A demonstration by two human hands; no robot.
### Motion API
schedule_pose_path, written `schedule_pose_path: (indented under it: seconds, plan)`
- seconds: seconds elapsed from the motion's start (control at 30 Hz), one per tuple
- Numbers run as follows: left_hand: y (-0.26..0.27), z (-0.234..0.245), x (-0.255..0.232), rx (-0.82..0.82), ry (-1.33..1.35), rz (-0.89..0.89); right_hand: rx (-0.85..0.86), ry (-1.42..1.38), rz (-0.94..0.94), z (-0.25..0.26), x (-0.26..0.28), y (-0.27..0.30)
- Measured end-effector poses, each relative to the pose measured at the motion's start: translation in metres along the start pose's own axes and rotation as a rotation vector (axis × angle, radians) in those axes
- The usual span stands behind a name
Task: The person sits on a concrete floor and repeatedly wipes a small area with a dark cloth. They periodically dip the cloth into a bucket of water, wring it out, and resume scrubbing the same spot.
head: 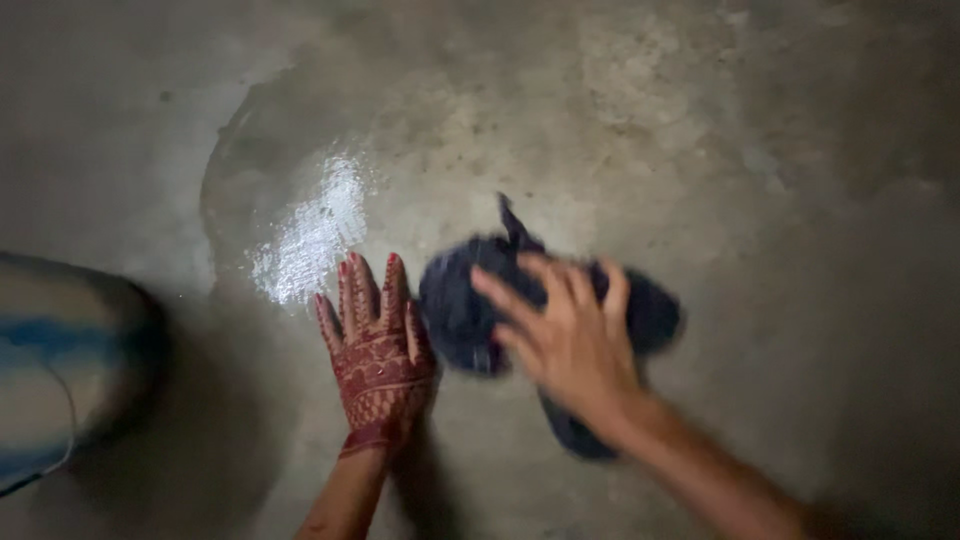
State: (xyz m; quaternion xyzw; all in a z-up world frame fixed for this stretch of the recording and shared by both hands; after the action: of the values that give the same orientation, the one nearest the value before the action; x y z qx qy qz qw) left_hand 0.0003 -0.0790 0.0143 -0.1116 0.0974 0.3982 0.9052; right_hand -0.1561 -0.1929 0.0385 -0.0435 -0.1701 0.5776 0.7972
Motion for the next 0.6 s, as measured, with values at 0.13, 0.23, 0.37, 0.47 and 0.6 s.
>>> schedule_pose_path:
  seconds: [0.13,0.23,0.37,0.47,0.6]
  plan:
    - [-0.002,0.002,-0.003,0.009,0.003,-0.028,-0.123,0.104,-0.121,0.007,-0.09,-0.022]
    - [-0.002,0.001,-0.003,0.01,-0.011,-0.017,-0.183,0.161,-0.227,0.029,-0.154,0.008]
    - [0.005,-0.004,-0.008,-0.021,-0.043,0.01,-0.181,0.223,-0.379,0.052,-0.184,0.089]
    - [0.015,-0.023,-0.05,-0.03,-0.075,-0.041,-0.104,0.271,-0.515,0.053,-0.143,0.148]
    - [0.015,-0.036,-0.091,-0.051,-0.144,-0.055,-0.045,0.239,-0.464,0.04,-0.048,0.159]
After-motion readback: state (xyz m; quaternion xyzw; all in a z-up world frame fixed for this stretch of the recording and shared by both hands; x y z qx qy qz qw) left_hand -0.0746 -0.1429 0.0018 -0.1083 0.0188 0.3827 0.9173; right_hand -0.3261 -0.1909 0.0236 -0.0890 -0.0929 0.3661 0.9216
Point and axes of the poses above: each hand's wrist, its own y-axis away from the middle knuckle, its own z-axis out of the back of the hand, x = y × z, the point moved 7 cm from there along -y, towards the middle knuckle, and after that the axes turned 12 degrees about z, right-handed, at the moved point
